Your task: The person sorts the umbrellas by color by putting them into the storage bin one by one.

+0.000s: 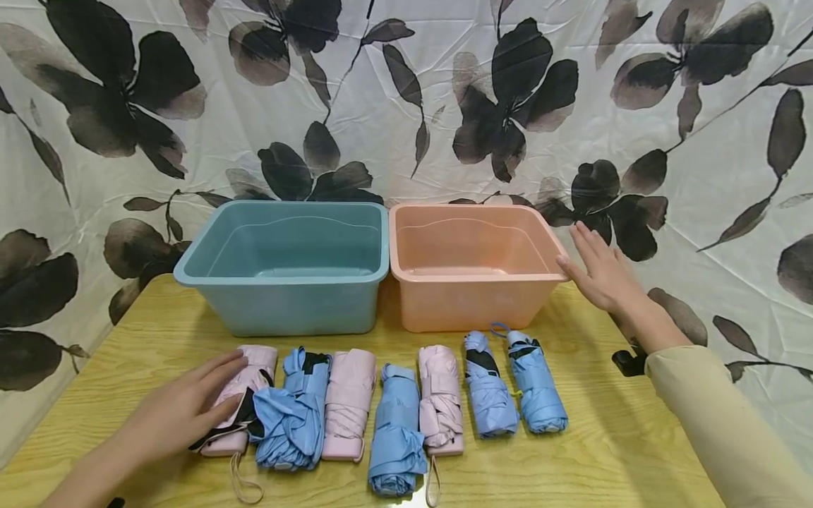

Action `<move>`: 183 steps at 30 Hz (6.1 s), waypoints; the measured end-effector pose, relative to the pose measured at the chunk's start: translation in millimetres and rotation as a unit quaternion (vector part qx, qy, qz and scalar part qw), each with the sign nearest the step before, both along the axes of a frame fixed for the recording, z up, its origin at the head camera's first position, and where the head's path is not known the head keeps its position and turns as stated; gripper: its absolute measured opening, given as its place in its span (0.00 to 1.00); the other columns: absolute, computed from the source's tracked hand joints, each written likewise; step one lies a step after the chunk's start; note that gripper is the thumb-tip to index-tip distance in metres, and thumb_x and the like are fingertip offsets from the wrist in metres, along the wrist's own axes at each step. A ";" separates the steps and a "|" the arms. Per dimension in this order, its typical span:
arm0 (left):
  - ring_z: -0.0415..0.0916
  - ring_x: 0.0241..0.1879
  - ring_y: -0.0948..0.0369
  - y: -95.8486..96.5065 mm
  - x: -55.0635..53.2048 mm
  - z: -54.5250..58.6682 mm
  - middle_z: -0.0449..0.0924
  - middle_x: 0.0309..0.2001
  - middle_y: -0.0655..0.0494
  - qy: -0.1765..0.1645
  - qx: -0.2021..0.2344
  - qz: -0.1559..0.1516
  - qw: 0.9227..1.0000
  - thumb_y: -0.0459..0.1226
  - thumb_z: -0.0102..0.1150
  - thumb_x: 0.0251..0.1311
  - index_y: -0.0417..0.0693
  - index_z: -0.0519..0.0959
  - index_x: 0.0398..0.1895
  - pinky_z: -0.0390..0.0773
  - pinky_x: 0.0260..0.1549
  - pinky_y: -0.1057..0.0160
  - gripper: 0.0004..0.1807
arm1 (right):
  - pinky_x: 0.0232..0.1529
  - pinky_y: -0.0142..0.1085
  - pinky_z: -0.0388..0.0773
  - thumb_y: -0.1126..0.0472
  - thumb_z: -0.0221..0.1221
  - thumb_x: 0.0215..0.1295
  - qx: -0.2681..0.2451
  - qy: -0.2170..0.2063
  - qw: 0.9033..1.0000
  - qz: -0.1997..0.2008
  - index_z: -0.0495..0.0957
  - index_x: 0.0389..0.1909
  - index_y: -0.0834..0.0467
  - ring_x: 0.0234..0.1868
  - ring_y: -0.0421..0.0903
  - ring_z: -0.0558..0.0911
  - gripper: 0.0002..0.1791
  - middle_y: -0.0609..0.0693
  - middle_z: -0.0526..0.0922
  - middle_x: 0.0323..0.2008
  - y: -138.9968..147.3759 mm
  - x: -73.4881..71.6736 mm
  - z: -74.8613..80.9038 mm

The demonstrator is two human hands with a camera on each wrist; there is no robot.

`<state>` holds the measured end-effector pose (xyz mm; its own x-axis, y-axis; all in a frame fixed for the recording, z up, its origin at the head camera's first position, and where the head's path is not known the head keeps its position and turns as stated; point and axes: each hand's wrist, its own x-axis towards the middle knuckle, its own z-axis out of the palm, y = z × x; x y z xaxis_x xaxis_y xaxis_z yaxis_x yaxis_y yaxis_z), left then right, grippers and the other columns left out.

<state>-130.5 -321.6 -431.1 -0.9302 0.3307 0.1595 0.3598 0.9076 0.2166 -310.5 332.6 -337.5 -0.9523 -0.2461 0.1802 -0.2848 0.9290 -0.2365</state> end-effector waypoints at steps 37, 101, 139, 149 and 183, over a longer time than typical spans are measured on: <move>0.67 0.59 0.40 11.6 -40.6 -7.8 0.61 0.63 0.39 -0.096 0.161 -0.083 0.979 0.33 0.73 0.48 0.42 0.70 0.70 0.78 0.48 0.40 0.42 | 0.76 0.68 0.40 0.35 0.34 0.83 0.044 -0.095 0.993 0.061 0.39 0.84 0.61 0.82 0.66 0.45 0.44 0.62 0.41 0.84 -5.4 -28.7 9.4; 0.56 0.66 0.62 96.7 -153.7 152.2 0.45 0.70 0.60 0.166 0.454 0.136 0.865 0.27 0.64 0.56 0.59 0.60 0.78 0.68 0.56 0.70 0.45 | 0.76 0.67 0.36 0.34 0.32 0.83 0.030 -0.096 0.994 0.049 0.37 0.84 0.60 0.82 0.65 0.44 0.44 0.61 0.40 0.84 -7.7 -28.1 6.6; 0.70 0.52 0.45 151.2 -245.1 91.2 0.66 0.69 0.33 -0.245 0.139 -0.029 0.959 0.35 0.67 0.62 0.38 0.66 0.76 0.76 0.49 0.50 0.38 | 0.77 0.67 0.35 0.33 0.31 0.82 0.029 -0.105 0.993 0.050 0.37 0.84 0.59 0.82 0.65 0.43 0.44 0.61 0.39 0.84 -11.1 -24.4 7.7; 0.75 0.54 0.48 148.6 -243.6 91.7 0.54 0.77 0.32 -0.334 0.125 -0.038 0.933 0.35 0.61 0.67 0.38 0.57 0.81 0.78 0.53 0.50 0.41 | 0.76 0.68 0.36 0.35 0.31 0.83 0.023 -0.105 0.993 0.055 0.37 0.84 0.59 0.82 0.64 0.43 0.43 0.60 0.38 0.84 -8.1 -24.9 7.3; 0.72 0.67 0.44 118.9 -171.5 146.6 0.71 0.72 0.44 -0.204 0.185 -0.081 0.958 0.41 0.61 0.74 0.48 0.70 0.75 0.76 0.61 0.42 0.29 | 0.75 0.71 0.37 0.34 0.31 0.82 0.014 -0.097 0.994 0.050 0.38 0.84 0.61 0.82 0.67 0.44 0.45 0.63 0.40 0.83 -9.8 -25.6 6.8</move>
<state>-302.0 -202.6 -284.5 -0.8811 0.4672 -0.0734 0.3060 0.6815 0.6647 -336.1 322.8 -330.7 -0.9389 -0.3438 -0.0133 -0.3277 0.9053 -0.2703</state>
